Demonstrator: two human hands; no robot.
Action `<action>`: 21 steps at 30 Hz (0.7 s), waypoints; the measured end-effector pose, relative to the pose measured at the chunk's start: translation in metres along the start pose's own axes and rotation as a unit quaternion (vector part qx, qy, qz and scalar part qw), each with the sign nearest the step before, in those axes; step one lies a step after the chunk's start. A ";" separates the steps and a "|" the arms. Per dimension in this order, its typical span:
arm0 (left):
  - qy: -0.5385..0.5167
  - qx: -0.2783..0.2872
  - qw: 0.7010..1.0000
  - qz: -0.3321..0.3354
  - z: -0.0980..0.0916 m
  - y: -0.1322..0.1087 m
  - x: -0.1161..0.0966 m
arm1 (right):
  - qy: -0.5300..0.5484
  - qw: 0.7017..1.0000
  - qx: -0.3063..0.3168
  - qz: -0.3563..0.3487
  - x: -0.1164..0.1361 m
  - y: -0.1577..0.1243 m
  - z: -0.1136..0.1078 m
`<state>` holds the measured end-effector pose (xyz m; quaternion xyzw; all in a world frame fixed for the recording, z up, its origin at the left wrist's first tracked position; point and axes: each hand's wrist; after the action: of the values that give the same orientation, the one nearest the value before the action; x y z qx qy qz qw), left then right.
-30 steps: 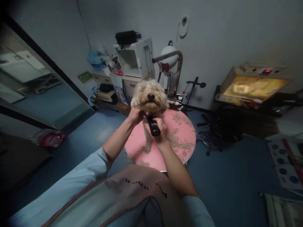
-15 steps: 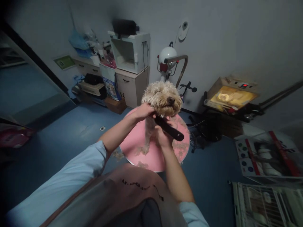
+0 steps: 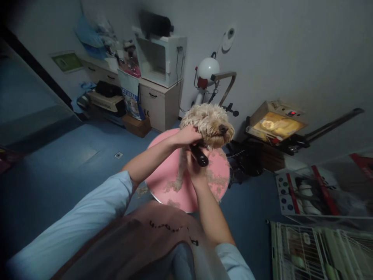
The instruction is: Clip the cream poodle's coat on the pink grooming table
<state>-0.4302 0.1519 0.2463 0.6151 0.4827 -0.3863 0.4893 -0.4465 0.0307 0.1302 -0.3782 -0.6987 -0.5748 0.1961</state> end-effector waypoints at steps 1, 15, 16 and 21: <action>0.011 0.001 1.000 0.001 -0.001 0.000 -0.003 | 0.006 0.999 0.036 0.019 0.000 -0.001 0.005; 0.010 0.080 0.996 0.037 0.012 0.016 -0.010 | -0.056 0.982 0.145 0.104 -0.009 -0.005 0.018; 0.017 0.094 0.995 0.032 0.012 0.016 -0.011 | -0.069 0.974 0.185 0.116 -0.010 -0.008 0.016; 0.003 0.090 0.996 0.012 0.013 0.014 -0.016 | -0.040 0.995 0.056 0.066 -0.017 -0.013 -0.014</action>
<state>-0.4206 0.1346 0.2617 0.6633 0.4400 -0.4211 0.4349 -0.4477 0.0120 0.1133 -0.4347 -0.7108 -0.5047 0.2261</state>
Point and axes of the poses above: each hand's wrist, its own y-axis towards the middle knuckle, its own z-axis out of the palm, x = y × z, and after that the axes turned 3 degrees about y, right-handed
